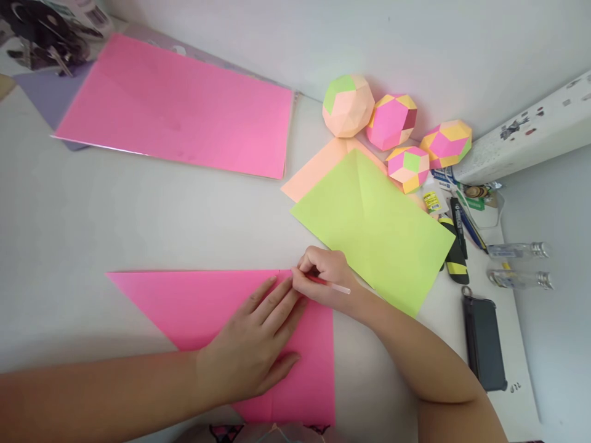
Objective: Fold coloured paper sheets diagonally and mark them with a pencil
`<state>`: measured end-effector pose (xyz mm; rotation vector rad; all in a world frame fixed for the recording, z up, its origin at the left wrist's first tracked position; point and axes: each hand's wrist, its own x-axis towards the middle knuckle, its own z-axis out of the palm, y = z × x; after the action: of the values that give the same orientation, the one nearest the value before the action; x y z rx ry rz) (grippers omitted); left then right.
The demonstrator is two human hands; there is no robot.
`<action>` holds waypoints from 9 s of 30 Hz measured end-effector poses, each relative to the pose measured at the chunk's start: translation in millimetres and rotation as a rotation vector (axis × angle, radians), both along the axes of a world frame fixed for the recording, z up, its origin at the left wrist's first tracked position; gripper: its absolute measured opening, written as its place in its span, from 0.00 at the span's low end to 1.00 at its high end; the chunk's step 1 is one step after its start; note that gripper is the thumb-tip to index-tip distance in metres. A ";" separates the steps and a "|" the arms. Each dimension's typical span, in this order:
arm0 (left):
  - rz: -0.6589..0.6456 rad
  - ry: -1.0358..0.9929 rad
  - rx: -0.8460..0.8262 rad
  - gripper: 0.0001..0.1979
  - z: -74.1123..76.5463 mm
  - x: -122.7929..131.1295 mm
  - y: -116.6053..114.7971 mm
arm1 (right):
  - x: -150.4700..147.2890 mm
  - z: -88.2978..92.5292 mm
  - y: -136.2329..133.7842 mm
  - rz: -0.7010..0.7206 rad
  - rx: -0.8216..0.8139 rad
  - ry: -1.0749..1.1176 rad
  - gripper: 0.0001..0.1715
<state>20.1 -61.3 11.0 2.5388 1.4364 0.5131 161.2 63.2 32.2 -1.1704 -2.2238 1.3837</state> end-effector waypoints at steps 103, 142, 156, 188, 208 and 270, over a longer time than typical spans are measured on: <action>-0.405 -0.453 0.030 0.14 -10.1 -51.6 2.2 | 57.6 -28.3 -67.8 0.218 0.740 0.166 0.07; -0.520 -0.233 0.094 0.12 -0.6 -46.6 -4.8 | 66.0 -21.8 -64.0 0.206 0.546 -0.097 0.23; -0.438 -0.349 0.054 0.12 -5.3 -49.0 -3.9 | 66.0 -20.3 -63.7 0.204 0.519 -0.113 0.22; -0.401 -0.376 0.036 0.04 -1.3 -46.7 -1.3 | 66.3 -20.0 -62.7 0.205 0.509 -0.101 0.25; -0.386 -0.389 0.020 0.03 -2.7 -46.7 -1.3 | 67.4 -20.9 -62.3 0.211 0.528 -0.107 0.24; -0.296 -0.366 -0.053 0.15 -2.3 -52.4 4.1 | 11.0 3.4 -127.2 0.081 0.310 0.029 0.06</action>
<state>-32.3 -57.2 8.7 2.3952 0.9185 0.8187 172.2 -64.0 35.6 -0.9571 -2.3803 1.0252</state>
